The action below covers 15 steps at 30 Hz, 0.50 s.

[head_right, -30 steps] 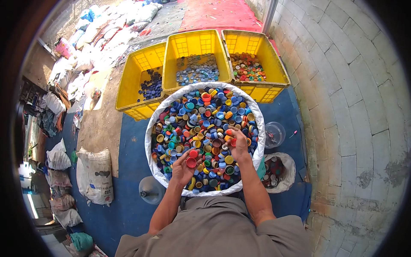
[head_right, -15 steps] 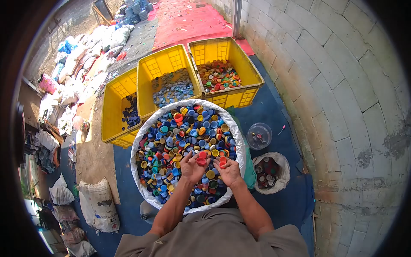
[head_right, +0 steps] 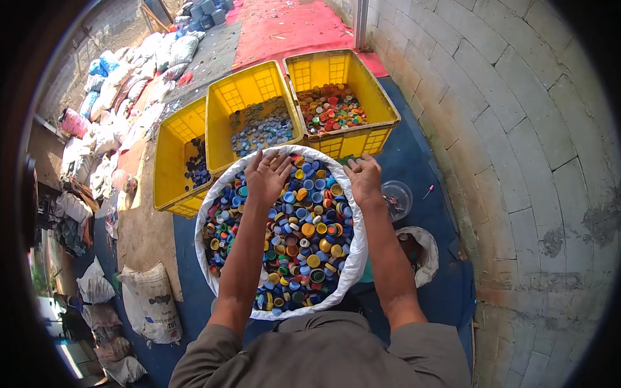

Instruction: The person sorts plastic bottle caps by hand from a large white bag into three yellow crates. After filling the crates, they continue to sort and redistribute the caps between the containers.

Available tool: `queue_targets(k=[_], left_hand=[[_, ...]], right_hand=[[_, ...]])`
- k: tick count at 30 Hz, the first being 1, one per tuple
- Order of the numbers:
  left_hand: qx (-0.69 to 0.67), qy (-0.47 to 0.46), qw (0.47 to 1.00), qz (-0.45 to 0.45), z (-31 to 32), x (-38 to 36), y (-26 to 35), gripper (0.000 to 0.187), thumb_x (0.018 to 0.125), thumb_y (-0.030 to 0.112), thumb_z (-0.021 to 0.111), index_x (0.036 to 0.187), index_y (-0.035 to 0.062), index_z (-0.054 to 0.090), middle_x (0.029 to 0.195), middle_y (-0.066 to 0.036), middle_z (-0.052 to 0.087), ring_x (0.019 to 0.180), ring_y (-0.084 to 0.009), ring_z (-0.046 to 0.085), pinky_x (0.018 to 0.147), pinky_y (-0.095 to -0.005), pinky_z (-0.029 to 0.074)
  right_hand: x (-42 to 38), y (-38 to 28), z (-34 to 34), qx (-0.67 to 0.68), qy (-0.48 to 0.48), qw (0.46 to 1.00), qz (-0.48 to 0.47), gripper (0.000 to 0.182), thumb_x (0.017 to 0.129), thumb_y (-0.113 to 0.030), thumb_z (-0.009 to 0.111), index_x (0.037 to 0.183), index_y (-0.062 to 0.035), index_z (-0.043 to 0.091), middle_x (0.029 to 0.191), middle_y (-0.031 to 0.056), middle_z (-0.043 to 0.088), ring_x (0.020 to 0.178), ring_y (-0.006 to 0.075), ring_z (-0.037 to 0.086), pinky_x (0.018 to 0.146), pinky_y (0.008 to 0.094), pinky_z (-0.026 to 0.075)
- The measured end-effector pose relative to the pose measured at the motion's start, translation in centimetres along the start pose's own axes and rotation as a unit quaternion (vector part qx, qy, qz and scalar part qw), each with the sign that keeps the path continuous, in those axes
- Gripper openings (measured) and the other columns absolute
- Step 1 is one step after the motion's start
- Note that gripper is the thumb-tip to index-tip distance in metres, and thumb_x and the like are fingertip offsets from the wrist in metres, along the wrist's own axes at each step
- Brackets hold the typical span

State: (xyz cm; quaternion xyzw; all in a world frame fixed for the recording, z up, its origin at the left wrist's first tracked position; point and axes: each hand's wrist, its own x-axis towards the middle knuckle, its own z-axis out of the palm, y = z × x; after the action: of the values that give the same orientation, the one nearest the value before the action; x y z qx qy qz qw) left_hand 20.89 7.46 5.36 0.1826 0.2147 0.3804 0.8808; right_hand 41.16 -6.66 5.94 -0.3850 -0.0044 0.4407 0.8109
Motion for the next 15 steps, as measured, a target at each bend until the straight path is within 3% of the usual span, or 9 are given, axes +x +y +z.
queue_targets(k=[1,2,3,4,6,8,10,15], left_hand=[[0.01,0.032,0.999,0.013,-1.8,-2.0,0.0,0.069,0.095,0.04,0.052,0.14,-0.0052,0.025,0.141,-0.026,0.029,0.134,-0.0359,0.03,0.113,-0.046,0.028],[0.019,0.063,0.998,0.026,-3.4,-4.0,0.0,0.059,0.096,0.039,0.051,0.134,-0.0038,0.04,0.132,-0.022,0.046,0.126,-0.0329,0.045,0.109,-0.0447,0.036],[0.031,0.084,0.995,0.031,-4.9,-6.2,-0.1,0.047,0.096,0.04,0.05,0.119,-0.0012,0.051,0.12,-0.018,0.054,0.115,-0.0292,0.051,0.105,-0.0436,0.04],[0.042,0.106,0.993,0.036,-6.3,-8.5,-0.2,0.041,0.097,0.04,0.05,0.104,0.0015,0.061,0.108,-0.014,0.061,0.105,-0.0254,0.057,0.101,-0.0426,0.044],[0.048,0.145,0.987,0.042,-9.4,-12.5,-0.5,0.041,0.098,0.042,0.049,0.087,0.0045,0.061,0.099,-0.012,0.063,0.095,-0.0218,0.059,0.093,-0.0395,0.047],[0.069,0.181,0.98,0.044,-11.8,-16.3,-1.2,0.045,0.098,0.043,0.048,0.073,0.007,0.06,0.092,-0.01,0.064,0.087,-0.0185,0.059,0.084,-0.0359,0.049],[0.106,0.213,0.97,0.047,-13.6,-19.6,-2.1,0.05,0.099,0.044,0.046,0.064,0.0091,0.055,0.087,-0.009,0.065,0.08,-0.0156,0.058,0.075,-0.0319,0.049],[0.184,0.294,0.936,0.052,-14.9,-24.9,-4.3,0.054,0.097,0.045,0.05,0.06,0.0057,0.054,0.072,-0.007,0.061,0.055,-0.0121,0.049,0.052,-0.0259,0.038]], right_hand=[[-1.3,0.7,-1.6,-0.038,-0.01,0.999,0.0,0.069,0.082,0.001,0.045,0.142,0.0113,0.012,0.145,0.0341,0.018,0.139,0.0465,0.019,0.114,0.0507,0.026],[-2.7,1.8,-2.9,-0.075,-0.003,0.997,-0.003,0.064,0.083,0.0,0.046,0.14,0.0101,0.02,0.143,0.0326,0.025,0.135,0.0441,0.029,0.11,0.0483,0.033],[-4.2,3.0,-4.3,-0.112,0.005,0.994,-0.005,0.058,0.083,0.0,0.048,0.137,0.0089,0.028,0.14,0.031,0.031,0.13,0.0417,0.038,0.106,0.0458,0.039],[-5.4,4.3,-5.6,-0.167,0.047,0.985,-0.007,0.046,0.083,-0.001,0.05,0.128,0.0058,0.04,0.131,0.0248,0.047,0.118,0.0314,0.052,0.094,0.0397,0.048],[-7.5,7.3,-9.2,-0.34,0.039,0.939,-0.042,0.037,0.083,0.001,0.052,0.12,0.0036,0.049,0.114,0.0168,0.06,0.103,0.0235,0.061,0.085,0.0345,0.05],[-10.5,9.5,-10.3,-0.501,0.048,0.852,-0.147,0.029,0.082,0.002,0.056,0.111,0.0024,0.056,0.097,0.0104,0.067,0.09,0.0189,0.065,0.08,0.0313,0.051],[-13.2,10.7,-10.0,-0.579,0.055,0.798,-0.156,0.027,0.081,0.0,0.058,0.107,0.0001,0.059,0.094,0.0114,0.067,0.087,0.0206,0.065,0.079,0.0323,0.051],[-16.6,13.1,-10.4,-0.728,0.015,0.655,-0.202,0.035,0.079,-0.011,0.068,0.111,-0.0016,0.058,0.089,0.0105,0.066,0.087,0.0284,0.06,0.079,0.0412,0.049]])
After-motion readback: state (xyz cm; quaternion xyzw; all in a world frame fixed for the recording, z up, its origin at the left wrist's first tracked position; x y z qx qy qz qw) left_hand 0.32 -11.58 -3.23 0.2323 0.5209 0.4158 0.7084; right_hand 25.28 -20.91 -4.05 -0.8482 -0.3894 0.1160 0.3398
